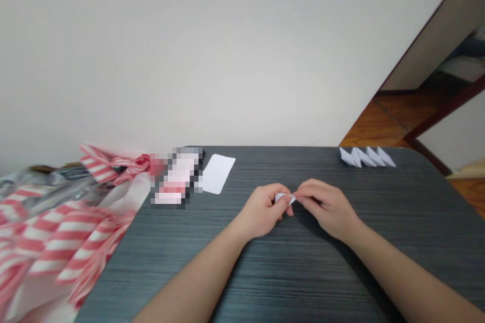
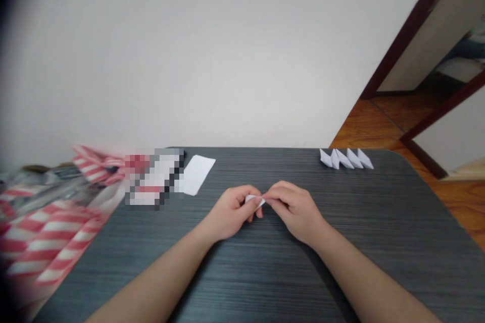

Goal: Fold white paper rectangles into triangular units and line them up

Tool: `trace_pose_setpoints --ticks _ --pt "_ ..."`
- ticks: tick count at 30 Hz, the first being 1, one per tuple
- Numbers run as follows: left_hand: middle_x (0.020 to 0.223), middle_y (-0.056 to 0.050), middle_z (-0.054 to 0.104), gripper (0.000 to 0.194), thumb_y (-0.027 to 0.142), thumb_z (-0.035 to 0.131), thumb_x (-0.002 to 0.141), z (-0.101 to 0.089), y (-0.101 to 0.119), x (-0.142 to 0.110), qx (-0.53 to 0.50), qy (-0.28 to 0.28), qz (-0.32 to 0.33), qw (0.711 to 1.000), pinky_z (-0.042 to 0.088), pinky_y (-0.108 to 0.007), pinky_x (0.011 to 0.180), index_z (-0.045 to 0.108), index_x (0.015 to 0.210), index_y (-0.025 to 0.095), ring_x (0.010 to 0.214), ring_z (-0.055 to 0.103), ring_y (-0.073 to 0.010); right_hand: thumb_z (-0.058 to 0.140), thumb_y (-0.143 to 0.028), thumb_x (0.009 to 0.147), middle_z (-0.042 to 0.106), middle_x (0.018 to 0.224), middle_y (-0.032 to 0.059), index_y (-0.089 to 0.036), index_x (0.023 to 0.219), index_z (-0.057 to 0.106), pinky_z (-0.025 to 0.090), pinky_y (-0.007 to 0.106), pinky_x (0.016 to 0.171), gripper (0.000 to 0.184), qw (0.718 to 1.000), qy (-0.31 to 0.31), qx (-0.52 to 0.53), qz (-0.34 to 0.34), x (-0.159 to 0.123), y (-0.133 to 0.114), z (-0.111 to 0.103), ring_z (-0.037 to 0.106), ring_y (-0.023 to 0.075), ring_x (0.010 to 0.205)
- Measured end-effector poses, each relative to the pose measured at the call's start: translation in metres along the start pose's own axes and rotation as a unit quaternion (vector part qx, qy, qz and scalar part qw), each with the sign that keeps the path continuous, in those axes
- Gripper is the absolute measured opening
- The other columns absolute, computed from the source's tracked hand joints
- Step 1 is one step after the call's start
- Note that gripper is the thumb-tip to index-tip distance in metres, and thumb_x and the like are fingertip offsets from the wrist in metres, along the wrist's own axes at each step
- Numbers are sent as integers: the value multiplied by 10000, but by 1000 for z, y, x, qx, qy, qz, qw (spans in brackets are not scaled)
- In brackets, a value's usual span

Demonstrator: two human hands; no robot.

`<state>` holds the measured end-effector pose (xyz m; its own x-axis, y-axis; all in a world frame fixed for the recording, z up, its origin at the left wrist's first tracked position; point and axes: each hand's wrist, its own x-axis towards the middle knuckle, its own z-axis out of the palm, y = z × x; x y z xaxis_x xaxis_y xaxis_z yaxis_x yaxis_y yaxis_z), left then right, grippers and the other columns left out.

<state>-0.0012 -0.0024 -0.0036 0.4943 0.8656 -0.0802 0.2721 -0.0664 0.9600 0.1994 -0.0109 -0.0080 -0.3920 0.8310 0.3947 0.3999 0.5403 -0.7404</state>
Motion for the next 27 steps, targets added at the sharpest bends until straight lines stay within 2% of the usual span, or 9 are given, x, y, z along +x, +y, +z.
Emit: trace_pose_setpoints --ticks 13,20,22,25,27 --pt "645 -9 637 245 335 513 924 0 1 2 -96 -22 -24 995 405 -211 548 608 802 144 551 526 -99 526 -159 965 679 860 56 -203 884 704 504 265 716 200 998 -1 -15 -61 -2 6 1 647 156 791" --pt "632 2 619 261 345 509 934 0 -4 2 -56 -14 -10 998 417 -214 574 583 769 158 572 540 -103 498 -163 976 679 876 59 -203 895 691 495 253 711 213 997 -31 -28 -70 -2 3 0 649 155 796" --pt "636 9 611 257 340 498 940 1 -3 2 -44 -8 -8 999 413 -210 572 576 772 161 573 536 -101 516 -177 964 682 851 48 -203 899 681 494 257 708 179 999 -24 -12 -31 -2 2 1 648 153 766" --pt "643 14 605 256 335 484 948 1 -2 1 -18 1 -9 1000 403 -207 567 576 782 164 571 530 -97 515 -204 955 655 690 2 -193 952 661 475 244 620 147 996 -8 11 91 -2 1 1 622 138 620" --pt "650 15 606 262 334 477 953 1 0 0 10 0 -2 1000 394 -206 566 587 787 164 575 527 -97 489 -225 962 622 603 -21 -184 928 659 447 233 566 178 988 -22 18 155 -1 0 1 594 131 549"
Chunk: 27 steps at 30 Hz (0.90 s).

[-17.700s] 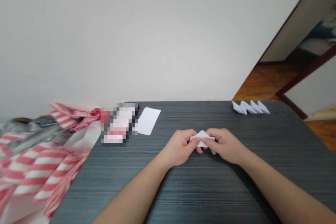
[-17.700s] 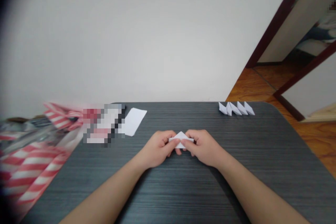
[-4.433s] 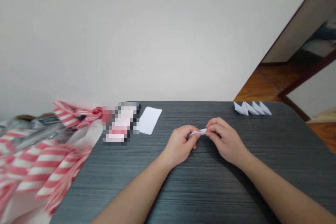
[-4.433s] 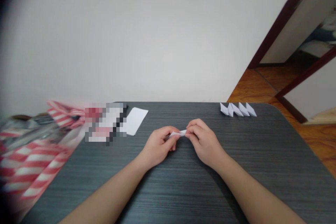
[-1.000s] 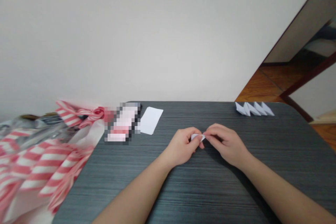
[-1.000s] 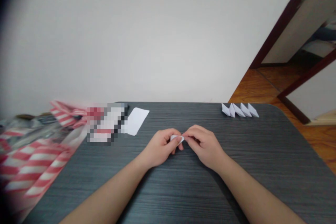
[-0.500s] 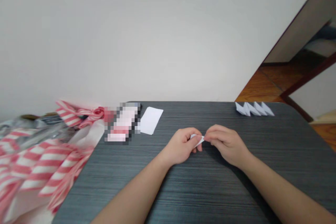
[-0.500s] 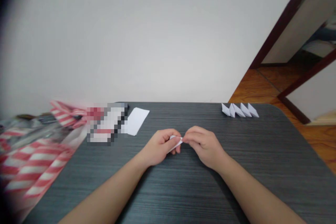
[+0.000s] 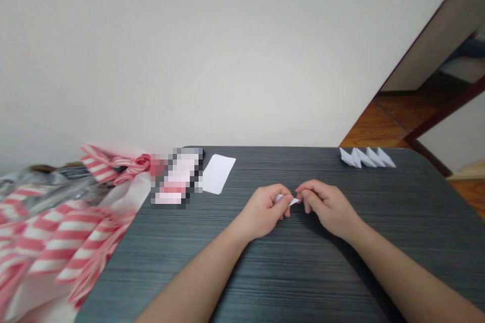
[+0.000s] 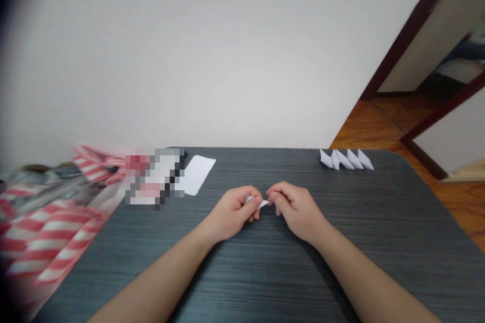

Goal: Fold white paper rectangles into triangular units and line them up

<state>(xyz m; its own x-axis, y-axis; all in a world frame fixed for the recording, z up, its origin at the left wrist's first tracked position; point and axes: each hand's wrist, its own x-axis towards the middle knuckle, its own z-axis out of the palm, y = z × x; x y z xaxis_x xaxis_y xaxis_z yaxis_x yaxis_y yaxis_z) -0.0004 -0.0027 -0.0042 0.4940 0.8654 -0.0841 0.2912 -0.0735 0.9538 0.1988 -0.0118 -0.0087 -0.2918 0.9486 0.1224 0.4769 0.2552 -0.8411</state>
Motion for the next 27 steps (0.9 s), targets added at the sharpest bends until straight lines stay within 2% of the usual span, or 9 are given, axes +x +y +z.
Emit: trace_pose_setpoints --ticks 3,7,16,27 --pt "650 15 606 272 337 474 955 0 2 0 48 -4 15 999 373 -206 553 608 794 163 570 516 -96 465 -259 972 592 549 -25 -179 774 648 412 228 539 281 999 -45 -9 27 1 -3 -1 558 120 502" --pt "650 15 615 246 305 479 948 -1 3 0 76 -2 26 997 367 -201 551 614 800 163 568 516 -95 481 -231 955 576 558 -31 -180 676 618 388 223 556 315 997 -75 -28 1 1 -6 -2 542 107 515" --pt "677 3 640 251 284 461 953 0 0 0 64 -7 31 997 379 -201 569 595 779 162 591 534 -100 493 -195 939 594 635 -20 -182 690 579 377 224 599 263 993 -76 -58 -62 2 -6 0 539 116 593" --pt "682 -6 659 246 297 466 945 -1 0 1 52 -4 17 998 386 -202 566 596 786 162 584 538 -102 473 -195 959 589 643 -19 -184 706 580 375 227 608 275 992 -74 -60 -82 0 -5 0 534 117 599"
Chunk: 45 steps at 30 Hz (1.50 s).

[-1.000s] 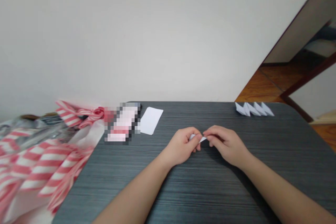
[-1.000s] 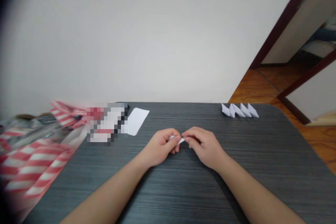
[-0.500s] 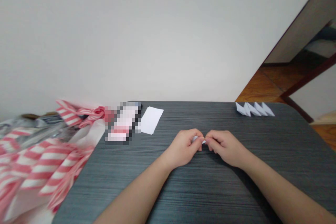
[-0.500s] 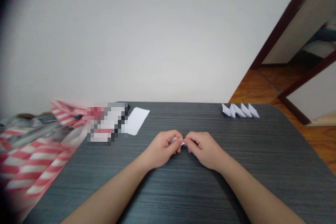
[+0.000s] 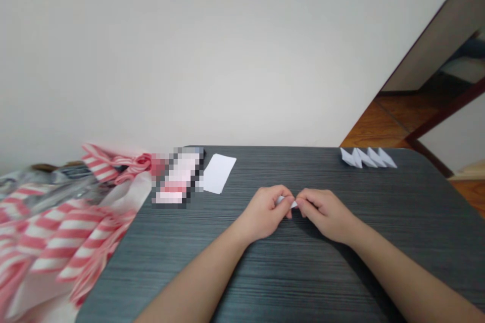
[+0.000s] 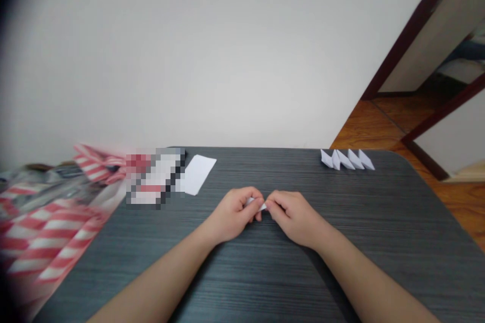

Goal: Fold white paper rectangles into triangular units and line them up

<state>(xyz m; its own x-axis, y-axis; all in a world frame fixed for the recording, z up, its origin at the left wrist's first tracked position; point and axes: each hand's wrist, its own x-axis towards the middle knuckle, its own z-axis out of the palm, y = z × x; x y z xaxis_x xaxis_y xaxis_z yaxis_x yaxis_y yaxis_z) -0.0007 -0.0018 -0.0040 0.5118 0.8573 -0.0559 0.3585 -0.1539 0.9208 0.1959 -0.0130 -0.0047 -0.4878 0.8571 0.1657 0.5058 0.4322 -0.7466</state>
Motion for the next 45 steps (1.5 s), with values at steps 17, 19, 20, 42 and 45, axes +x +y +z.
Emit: trace_pose_setpoints --ticks 17,19,20,42,45 --pt "683 -6 670 245 332 479 944 -1 0 -1 -24 10 -6 1000 386 -205 548 605 821 162 552 531 -99 479 -184 925 555 621 -26 -186 676 533 364 235 584 254 999 8 10 37 0 -2 -2 509 120 585" --pt "688 -6 673 245 330 476 946 -1 0 -1 -21 6 -4 1000 388 -206 552 604 821 162 556 535 -99 483 -196 928 559 633 -23 -185 684 536 366 235 588 250 999 5 8 36 0 -3 -2 510 122 596" --pt "691 -6 674 244 330 477 946 -1 0 0 -22 5 -4 1000 389 -207 553 604 824 162 557 536 -99 488 -199 926 561 638 -22 -185 688 539 367 236 590 244 999 4 6 35 0 -3 -2 511 124 601" --pt "690 -27 678 320 461 469 953 2 -2 2 -175 43 -25 983 395 -208 490 571 931 159 498 522 -99 506 -262 933 522 604 -30 -193 690 526 368 249 569 253 993 53 65 88 -2 2 -10 475 123 569" --pt "702 -21 649 379 486 415 968 1 -3 3 -211 69 -38 974 405 -214 483 591 995 151 488 518 -98 496 -302 951 497 564 -46 -197 711 505 368 245 554 263 982 38 146 113 -3 6 -11 458 115 534"
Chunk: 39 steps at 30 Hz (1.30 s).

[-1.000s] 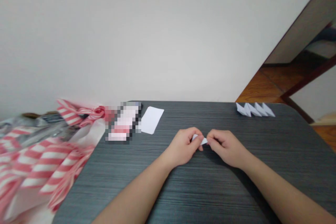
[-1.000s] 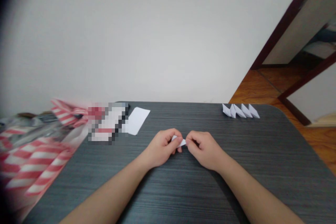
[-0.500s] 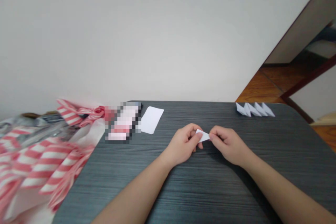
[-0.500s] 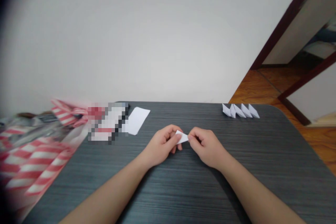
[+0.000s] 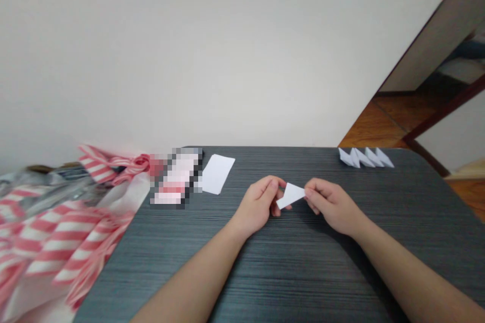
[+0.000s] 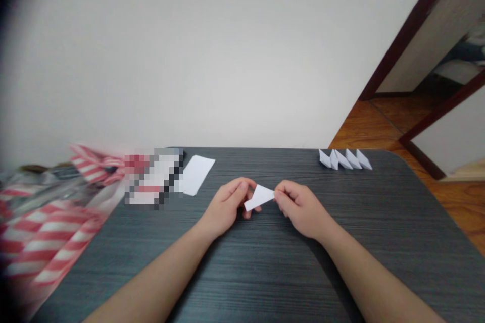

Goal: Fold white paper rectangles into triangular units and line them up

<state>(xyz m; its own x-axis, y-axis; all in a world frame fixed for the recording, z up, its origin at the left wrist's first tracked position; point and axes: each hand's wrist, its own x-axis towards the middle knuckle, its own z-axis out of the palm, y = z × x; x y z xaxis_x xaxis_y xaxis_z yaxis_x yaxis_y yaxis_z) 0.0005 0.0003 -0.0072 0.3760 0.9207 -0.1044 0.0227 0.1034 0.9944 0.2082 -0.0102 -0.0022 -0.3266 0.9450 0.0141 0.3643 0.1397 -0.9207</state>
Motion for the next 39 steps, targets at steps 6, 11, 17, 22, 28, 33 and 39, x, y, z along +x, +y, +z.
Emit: trace_pose_setpoints --ticks 6,11,17,22,28,33,39 --pt "949 -46 639 290 244 572 892 -3 -4 0 46 -50 77 995 468 -237 659 659 1167 213 718 580 -118 497 -470 956 468 542 -83 -204 746 441 258 205 403 343 971 -113 195 79 -3 6 4 366 61 376" --pt "977 -60 606 119 218 654 851 -4 0 -1 71 -86 142 984 452 -239 692 741 923 181 794 569 -132 536 -508 933 466 503 -85 -192 723 471 268 187 392 385 962 -157 197 107 -2 4 7 377 58 372" --pt "956 -42 582 124 268 649 859 -1 4 -3 57 -78 95 991 428 -218 600 677 852 148 650 523 -83 497 -523 952 494 469 -71 -173 760 540 258 185 392 401 960 -168 188 119 -1 1 7 374 62 363" --pt "673 33 521 165 312 549 914 0 3 -3 72 -61 15 995 379 -207 529 604 904 156 545 471 -87 402 -484 1003 532 513 -37 -164 839 602 310 213 437 411 992 -28 119 32 -1 8 6 420 88 422" --pt "652 28 541 221 320 528 924 0 0 -3 143 -66 27 987 353 -209 546 569 783 156 569 464 -92 526 -351 953 633 689 -2 -185 904 624 415 239 524 199 996 54 66 -16 -3 9 5 536 111 519" --pt "610 39 514 214 321 504 940 1 5 -4 142 -53 48 987 362 -210 551 602 846 156 561 457 -98 558 -297 923 641 670 -14 -196 850 631 442 243 537 145 998 68 4 13 -1 4 5 559 114 515" --pt "581 49 480 231 341 507 943 3 6 -4 102 -38 34 994 346 -198 484 636 946 150 501 429 -86 592 -304 908 617 723 -23 -221 1017 601 454 247 527 138 994 93 54 -6 2 15 9 565 118 537"
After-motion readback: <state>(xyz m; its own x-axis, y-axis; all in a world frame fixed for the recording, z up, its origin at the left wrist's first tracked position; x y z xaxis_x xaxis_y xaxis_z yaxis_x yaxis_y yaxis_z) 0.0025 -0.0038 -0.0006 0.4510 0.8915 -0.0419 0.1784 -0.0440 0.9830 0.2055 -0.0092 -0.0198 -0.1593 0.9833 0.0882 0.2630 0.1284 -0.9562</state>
